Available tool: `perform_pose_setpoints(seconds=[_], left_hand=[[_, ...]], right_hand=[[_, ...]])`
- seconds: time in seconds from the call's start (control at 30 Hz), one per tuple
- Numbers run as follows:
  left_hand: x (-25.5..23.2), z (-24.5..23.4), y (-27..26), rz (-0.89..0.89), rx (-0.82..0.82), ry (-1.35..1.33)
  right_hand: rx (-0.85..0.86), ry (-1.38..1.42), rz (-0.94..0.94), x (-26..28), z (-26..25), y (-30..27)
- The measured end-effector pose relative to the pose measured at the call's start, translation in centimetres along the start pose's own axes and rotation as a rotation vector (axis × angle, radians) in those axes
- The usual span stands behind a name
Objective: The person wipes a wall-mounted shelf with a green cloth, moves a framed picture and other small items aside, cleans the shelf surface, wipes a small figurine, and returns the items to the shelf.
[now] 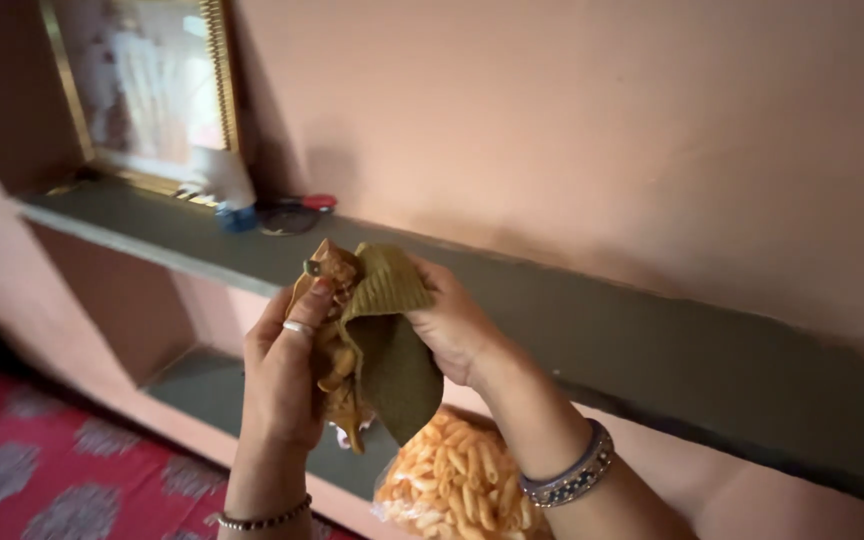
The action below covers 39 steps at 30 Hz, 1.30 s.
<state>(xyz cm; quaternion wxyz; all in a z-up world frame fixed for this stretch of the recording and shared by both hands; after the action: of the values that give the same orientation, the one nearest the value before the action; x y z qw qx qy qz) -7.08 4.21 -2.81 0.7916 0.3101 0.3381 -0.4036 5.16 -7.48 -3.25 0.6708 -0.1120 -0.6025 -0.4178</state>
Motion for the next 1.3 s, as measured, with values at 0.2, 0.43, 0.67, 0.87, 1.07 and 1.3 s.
perform_pose_setpoints(seconds=[0.2, 0.43, 0.67, 0.87, 1.07, 1.3], left_hand=[[-1.5, -1.9, -1.1, -0.037, -0.103, 0.011], [-0.7, -4.3, -1.7, 0.042, -0.196, 0.021], [-1.3, -5.6, -2.1, 0.017, -0.123, 0.071], [-0.3, -4.4, -2.5, 0.079, 0.004, 0.096], [1.5, -4.7, -2.2, 0.105, -0.050, 0.037], [1.9, -6.2, -1.6, 0.044, 0.007, 0.003]], right_hand=[[0.038, -0.036, -0.094, -3.2, 3.1, 0.9], [-0.054, -0.822, -0.322, -1.6, 4.3, -0.3], [0.203, -0.030, -0.024, -3.8, 2.4, -1.7], [0.028, -0.211, -0.317, -6.2, 1.1, -1.9], [0.014, -0.113, -0.259, -3.9, 1.2, -2.9], [0.241, 0.001, -0.126, -3.7, -1.0, -4.2]])
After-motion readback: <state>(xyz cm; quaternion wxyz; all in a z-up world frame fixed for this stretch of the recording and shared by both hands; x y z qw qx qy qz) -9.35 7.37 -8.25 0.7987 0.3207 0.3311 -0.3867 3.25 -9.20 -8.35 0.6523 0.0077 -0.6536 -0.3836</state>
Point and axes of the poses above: each hand's wrist, its own y-axis towards the middle knuckle, its own z-axis out of the palm, x = y × z, the point moved 1 cm from there along y, towards the middle knuckle, and after that the axes turned 6 degrees about -z, right-handed, at the moved point
